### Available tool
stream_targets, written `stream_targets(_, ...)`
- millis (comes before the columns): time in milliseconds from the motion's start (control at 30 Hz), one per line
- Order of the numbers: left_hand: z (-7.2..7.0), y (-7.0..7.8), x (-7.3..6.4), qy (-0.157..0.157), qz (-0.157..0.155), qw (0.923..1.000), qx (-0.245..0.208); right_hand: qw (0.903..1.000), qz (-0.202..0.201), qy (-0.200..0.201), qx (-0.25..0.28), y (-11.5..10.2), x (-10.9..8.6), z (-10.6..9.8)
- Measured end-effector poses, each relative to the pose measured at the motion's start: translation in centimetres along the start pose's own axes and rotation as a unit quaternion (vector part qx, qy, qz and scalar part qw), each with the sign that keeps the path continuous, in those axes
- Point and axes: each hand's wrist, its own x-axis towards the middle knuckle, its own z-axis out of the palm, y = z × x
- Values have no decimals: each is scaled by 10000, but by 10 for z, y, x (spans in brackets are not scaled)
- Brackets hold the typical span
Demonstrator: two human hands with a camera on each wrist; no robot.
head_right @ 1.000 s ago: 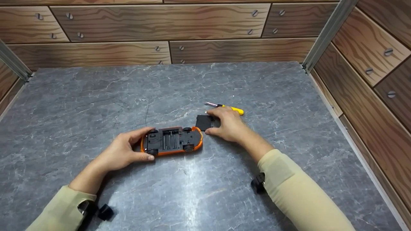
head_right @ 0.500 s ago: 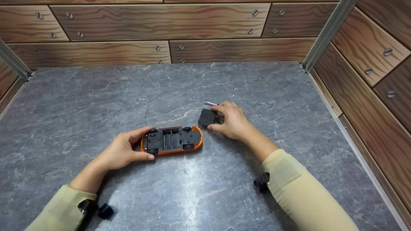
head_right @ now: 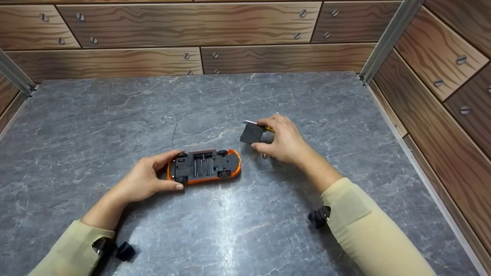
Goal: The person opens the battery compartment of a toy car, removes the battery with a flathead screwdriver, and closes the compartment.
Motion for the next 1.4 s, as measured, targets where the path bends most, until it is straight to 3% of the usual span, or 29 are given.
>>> stream_targets(333, 0, -2, 1, 16, 88, 9999, 83, 9988, -447, 134, 157, -24, -2, -2)
stream_targets(900, -1, -2, 1, -11, 88, 9999, 78, 9852, -1687, -208, 229, -63, -2, 27)
stream_targets(1400, -2, -1, 1, -23, 130, 9999, 82, 9811, -1819, -652, 8, -77, -2, 43)
